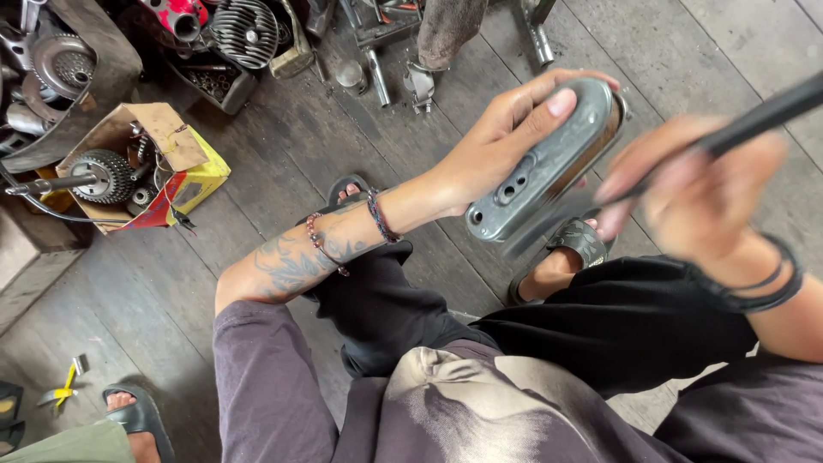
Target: Cleaning a motorcycle air filter using a wire brush to remove dirt and debris
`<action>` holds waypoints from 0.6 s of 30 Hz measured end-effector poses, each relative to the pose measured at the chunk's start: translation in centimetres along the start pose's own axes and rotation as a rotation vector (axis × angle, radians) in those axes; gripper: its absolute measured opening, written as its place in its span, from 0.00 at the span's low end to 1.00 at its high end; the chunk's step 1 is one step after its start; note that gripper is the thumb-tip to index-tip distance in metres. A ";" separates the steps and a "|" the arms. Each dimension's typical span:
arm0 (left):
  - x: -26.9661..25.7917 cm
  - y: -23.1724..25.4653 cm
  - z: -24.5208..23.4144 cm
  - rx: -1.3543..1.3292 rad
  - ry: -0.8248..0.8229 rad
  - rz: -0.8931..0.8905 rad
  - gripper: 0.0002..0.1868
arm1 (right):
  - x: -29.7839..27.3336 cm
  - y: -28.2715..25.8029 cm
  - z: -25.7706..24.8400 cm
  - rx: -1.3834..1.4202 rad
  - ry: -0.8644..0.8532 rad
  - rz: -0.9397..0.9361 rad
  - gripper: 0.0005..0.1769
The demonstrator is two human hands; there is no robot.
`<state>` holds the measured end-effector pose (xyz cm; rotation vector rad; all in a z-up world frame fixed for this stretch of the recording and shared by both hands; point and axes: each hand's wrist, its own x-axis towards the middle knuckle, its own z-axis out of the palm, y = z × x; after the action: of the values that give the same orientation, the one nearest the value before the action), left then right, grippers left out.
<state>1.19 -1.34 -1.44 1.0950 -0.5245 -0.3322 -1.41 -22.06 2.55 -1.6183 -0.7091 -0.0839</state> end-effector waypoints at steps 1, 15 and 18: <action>-0.1 0.2 0.0 0.019 0.020 0.002 0.22 | -0.1 1.1 -0.8 0.007 0.155 -0.014 0.33; -0.1 -0.5 0.1 0.039 0.050 0.002 0.22 | -0.5 -0.8 0.6 0.030 0.079 0.024 0.25; -0.3 -0.2 0.2 -0.006 0.027 -0.006 0.21 | -0.7 0.6 0.0 0.062 -0.058 0.067 0.29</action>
<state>0.85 -1.38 -1.59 1.0940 -0.4954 -0.3237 -1.72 -22.39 1.73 -1.5887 -0.6944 0.0332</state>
